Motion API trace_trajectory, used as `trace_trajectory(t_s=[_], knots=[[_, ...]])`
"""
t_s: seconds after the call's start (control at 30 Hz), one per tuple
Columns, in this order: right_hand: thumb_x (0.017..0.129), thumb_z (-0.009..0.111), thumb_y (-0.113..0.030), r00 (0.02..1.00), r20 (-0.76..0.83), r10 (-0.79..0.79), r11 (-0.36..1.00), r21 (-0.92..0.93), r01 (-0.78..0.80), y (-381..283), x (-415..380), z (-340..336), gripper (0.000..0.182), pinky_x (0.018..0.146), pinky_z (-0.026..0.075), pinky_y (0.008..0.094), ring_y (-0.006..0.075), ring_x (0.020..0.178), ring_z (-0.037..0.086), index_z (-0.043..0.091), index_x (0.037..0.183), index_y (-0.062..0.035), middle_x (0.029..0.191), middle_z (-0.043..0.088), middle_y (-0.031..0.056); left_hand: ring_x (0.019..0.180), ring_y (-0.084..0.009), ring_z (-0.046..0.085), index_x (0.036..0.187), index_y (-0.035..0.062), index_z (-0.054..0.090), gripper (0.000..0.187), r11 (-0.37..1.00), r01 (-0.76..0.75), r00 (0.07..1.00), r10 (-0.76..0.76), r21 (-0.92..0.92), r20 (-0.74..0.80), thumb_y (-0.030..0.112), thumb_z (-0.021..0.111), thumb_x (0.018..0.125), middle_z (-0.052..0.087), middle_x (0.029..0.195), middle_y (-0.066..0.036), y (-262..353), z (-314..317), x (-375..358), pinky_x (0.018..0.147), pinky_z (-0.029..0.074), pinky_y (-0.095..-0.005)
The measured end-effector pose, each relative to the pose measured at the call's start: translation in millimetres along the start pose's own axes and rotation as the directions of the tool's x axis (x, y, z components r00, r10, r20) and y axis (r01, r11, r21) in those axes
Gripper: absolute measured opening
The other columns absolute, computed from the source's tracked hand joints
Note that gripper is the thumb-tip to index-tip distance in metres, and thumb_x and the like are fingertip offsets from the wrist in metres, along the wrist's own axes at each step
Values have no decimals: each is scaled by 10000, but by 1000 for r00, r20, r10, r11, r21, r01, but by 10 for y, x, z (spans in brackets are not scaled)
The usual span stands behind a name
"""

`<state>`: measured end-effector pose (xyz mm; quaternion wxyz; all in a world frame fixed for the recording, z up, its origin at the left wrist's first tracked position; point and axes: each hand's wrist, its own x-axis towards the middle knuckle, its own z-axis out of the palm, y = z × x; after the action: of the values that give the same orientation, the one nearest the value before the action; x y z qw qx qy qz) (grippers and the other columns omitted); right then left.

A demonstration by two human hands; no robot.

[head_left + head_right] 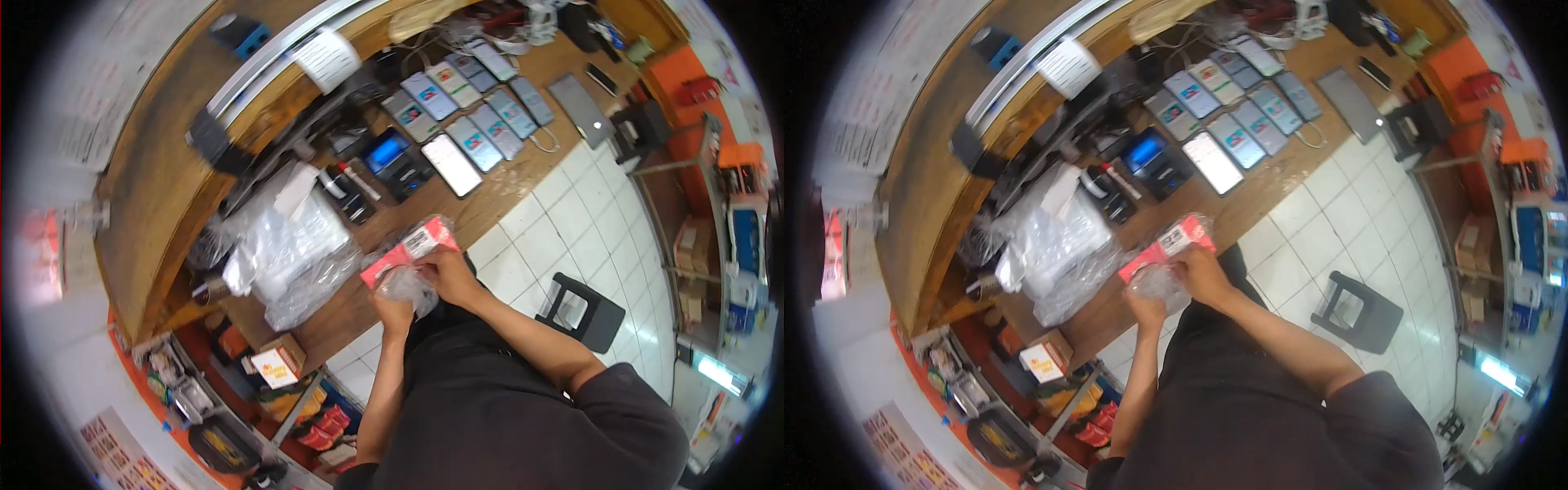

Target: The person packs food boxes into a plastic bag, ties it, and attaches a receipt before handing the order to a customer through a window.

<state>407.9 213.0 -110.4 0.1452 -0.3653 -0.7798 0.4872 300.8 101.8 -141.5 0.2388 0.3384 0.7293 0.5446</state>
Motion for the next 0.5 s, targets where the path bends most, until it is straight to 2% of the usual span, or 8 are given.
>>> trace_trajectory(t_s=[0.07,0.13,0.2,0.27,0.33,0.4,0.43,0.5], knots=[[742,653,-1,993,8,119,985,123,-119,62,41,74,180,727,508,394,324,810,651,722,908,-6,849,662,207,865,-221,662,913,-53,679,261,999,49,998,-50,-24,-36,-75,561,681,697,901,-130,-6,14,-13,811,512,-345],[712,628,-4,999,41,27,992,120,-31,100,41,102,200,727,518,393,327,809,665,713,893,11,848,673,227,843,-243,663,911,-45,678,251,1000,8,1000,-8,-14,-11,-64,586,678,691,887,-140,-8,4,-3,794,515,-351],[711,616,-4,997,-20,-80,993,80,81,151,32,152,200,724,522,396,333,796,670,709,886,21,844,677,221,821,-264,664,910,-37,677,244,999,-44,999,44,3,-8,-54,612,676,685,873,-150,-41,6,1,777,517,-356],[714,613,-8,998,-12,-65,995,77,66,143,36,143,212,719,525,394,325,792,675,712,899,18,851,683,215,814,-254,652,894,-44,664,237,995,37,999,-40,-88,-33,-55,605,665,677,866,-128,-186,10,-35,776,513,-363],[716,609,-11,998,7,-57,995,86,56,160,43,165,223,713,529,391,317,787,680,714,912,15,858,688,209,794,-246,640,880,-56,651,227,997,-64,998,63,-32,-29,-67,581,664,666,848,-107,-167,19,-20,765,511,-370],[720,632,-2,968,200,151,961,199,-191,222,71,215,313,709,522,335,219,748,668,719,1020,-28,818,692,156,815,-235,642,871,-70,647,223,995,-19,994,7,-99,-111,-73,563,665,670,885,-119,-101,32,-49,769,507,-364],[717,620,6,989,141,44,981,181,-69,266,75,242,352,670,521,308,166,710,654,720,1050,-46,793,693,127,815,-235,642,871,-70,647,223,995,-32,994,22,-98,-106,-73,563,665,670,885,-119,-55,5,-54,769,507,-364],[724,624,4,980,181,81,964,237,-124,322,80,251,352,657,521,302,153,706,648,719,1058,-50,792,693,117,836,-226,646,914,-81,643,237,982,185,979,-181,40,-92,-73,569,689,675,927,-125,4,-48,-74,779,508,-350]])
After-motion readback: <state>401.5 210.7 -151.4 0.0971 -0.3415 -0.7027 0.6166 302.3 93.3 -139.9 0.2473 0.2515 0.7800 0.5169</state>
